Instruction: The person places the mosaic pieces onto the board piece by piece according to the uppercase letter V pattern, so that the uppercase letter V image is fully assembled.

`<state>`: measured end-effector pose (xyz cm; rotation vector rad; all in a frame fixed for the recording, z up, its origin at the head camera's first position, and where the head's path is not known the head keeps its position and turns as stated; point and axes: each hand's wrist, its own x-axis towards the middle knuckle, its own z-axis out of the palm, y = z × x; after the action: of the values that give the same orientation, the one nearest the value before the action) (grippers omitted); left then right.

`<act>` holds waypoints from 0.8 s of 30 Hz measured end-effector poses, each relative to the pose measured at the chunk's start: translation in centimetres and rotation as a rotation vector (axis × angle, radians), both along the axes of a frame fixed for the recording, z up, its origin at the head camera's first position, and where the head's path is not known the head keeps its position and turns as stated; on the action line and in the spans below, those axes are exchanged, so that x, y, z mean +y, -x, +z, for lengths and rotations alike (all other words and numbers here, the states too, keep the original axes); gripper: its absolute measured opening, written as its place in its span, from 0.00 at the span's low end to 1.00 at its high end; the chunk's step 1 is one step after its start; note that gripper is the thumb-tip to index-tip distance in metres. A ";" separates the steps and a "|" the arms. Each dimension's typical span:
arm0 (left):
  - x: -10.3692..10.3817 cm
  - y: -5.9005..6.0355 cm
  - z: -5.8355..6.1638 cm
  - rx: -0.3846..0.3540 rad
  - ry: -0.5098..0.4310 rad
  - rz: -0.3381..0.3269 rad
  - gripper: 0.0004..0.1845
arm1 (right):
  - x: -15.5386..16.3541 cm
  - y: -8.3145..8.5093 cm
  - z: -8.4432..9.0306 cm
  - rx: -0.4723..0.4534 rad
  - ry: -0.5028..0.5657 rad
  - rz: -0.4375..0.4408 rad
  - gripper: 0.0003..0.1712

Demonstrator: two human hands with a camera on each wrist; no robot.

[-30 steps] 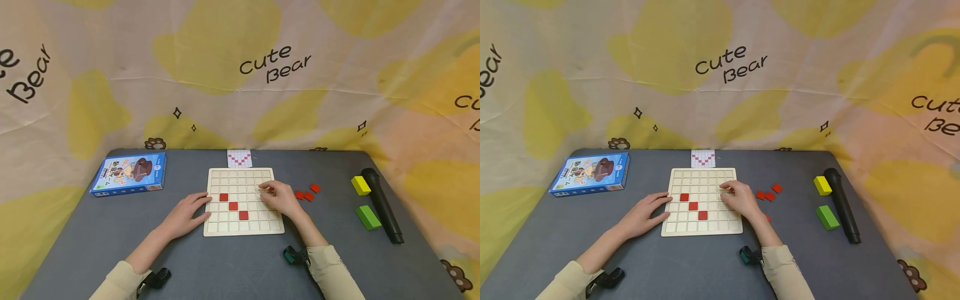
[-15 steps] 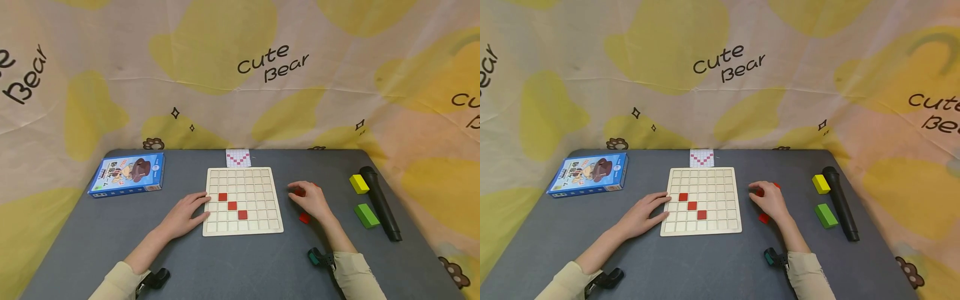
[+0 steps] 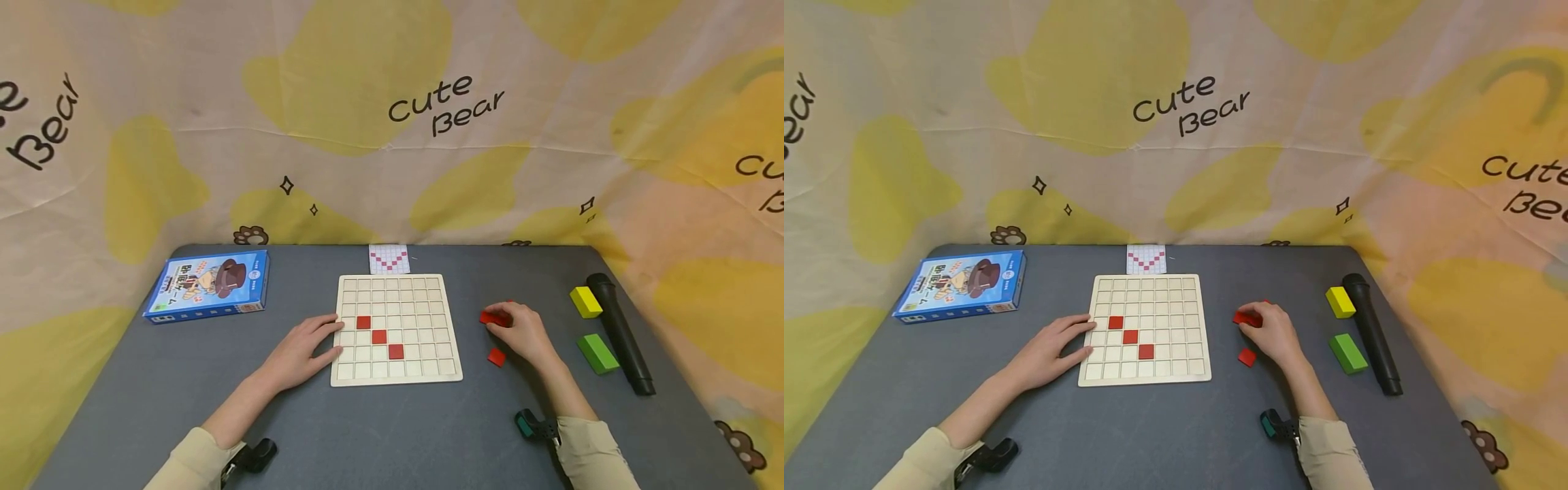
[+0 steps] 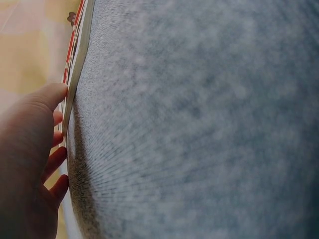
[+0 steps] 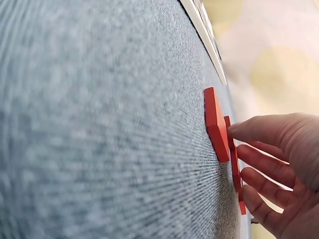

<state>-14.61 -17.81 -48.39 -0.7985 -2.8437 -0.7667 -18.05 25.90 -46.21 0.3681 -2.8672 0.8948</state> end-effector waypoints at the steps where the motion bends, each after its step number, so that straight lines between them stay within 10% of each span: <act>1: 0.0 0.0 0.0 0.000 0.000 0.000 0.28 | 0.0 0.0 0.0 -0.001 -0.003 0.001 0.15; 24: -0.1 0.0 0.0 0.012 -0.003 -0.008 0.27 | -3.2 0.8 -0.3 0.007 0.123 0.003 0.15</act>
<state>-14.62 -17.88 -48.38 -0.8111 -2.8303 -0.7642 -18.82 22.70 -46.49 0.3621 -2.7888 1.0615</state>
